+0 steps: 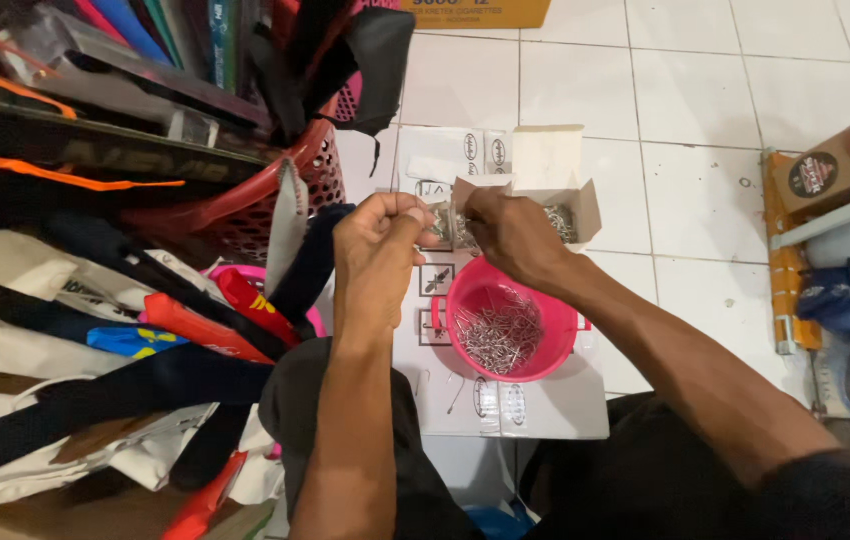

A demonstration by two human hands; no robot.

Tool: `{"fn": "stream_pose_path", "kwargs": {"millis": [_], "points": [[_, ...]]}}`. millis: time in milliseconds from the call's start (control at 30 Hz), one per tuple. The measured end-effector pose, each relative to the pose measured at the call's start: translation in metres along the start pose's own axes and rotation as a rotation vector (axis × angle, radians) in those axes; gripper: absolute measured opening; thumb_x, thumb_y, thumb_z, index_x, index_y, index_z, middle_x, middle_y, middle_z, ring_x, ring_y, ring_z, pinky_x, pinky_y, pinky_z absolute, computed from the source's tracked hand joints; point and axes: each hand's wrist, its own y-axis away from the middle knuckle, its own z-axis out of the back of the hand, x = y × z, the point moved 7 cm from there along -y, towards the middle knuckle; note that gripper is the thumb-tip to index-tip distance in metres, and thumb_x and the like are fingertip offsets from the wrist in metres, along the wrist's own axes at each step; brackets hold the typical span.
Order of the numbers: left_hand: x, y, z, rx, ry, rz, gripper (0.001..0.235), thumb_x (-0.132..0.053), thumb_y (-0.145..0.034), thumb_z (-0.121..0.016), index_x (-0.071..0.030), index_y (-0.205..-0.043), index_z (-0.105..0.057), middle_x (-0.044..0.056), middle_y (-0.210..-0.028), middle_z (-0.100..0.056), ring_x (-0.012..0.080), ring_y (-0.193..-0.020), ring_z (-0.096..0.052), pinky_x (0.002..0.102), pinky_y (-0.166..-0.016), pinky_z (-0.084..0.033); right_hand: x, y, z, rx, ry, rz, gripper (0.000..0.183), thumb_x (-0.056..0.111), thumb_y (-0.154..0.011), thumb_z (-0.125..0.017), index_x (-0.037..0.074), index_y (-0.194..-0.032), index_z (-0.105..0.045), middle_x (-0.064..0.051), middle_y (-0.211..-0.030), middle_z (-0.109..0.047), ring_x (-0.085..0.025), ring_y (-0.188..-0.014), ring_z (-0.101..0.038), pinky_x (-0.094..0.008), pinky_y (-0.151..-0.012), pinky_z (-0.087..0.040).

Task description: The person sits on the floor and repeatedly picks up small metal hooks from a pink bowl. They interlock the hooks by hand and place the assembled pieces into a cardboard box. The process continues throughout the clip.

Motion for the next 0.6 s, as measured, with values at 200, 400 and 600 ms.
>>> {"fn": "stream_pose_path", "kwargs": {"millis": [200, 400, 600], "points": [[-0.006, 0.002, 0.003, -0.010, -0.021, -0.010, 0.016, -0.010, -0.085, -0.062, -0.001, -0.094, -0.072, 0.015, -0.087, -0.075, 0.0149, -0.070, -0.072, 0.023, -0.056, -0.056, 0.037, -0.036, -0.037, 0.087, 0.421, 0.160, 0.009, 0.019, -0.085, -0.062, 0.014, -0.093, -0.065, -0.008, -0.083, -0.073, -0.034, -0.079, -0.075, -0.048, -0.069, -0.060], [-0.006, 0.000, 0.007, 0.002, -0.024, -0.042, 0.016, -0.009, -0.085, -0.061, 0.000, -0.093, -0.072, 0.014, -0.086, -0.074, 0.0148, -0.071, -0.072, 0.024, -0.057, -0.057, -0.003, -0.065, -0.088, 0.189, 0.207, -0.012, 0.019, 0.020, -0.081, -0.063, 0.003, -0.083, -0.069, -0.020, -0.073, -0.070, -0.045, -0.077, -0.072, -0.054, -0.066, -0.057], [-0.008, 0.001, 0.007, 0.008, 0.000, -0.059, 0.014, -0.008, -0.085, -0.060, -0.001, -0.091, -0.071, 0.013, -0.084, -0.073, 0.0138, -0.069, -0.071, 0.023, -0.055, -0.056, 0.015, -0.042, -0.036, 0.165, 0.028, -0.006, 0.004, 0.010, -0.085, -0.066, 0.008, -0.082, -0.067, -0.018, -0.072, -0.070, -0.045, -0.077, -0.073, -0.052, -0.069, -0.057]]}}
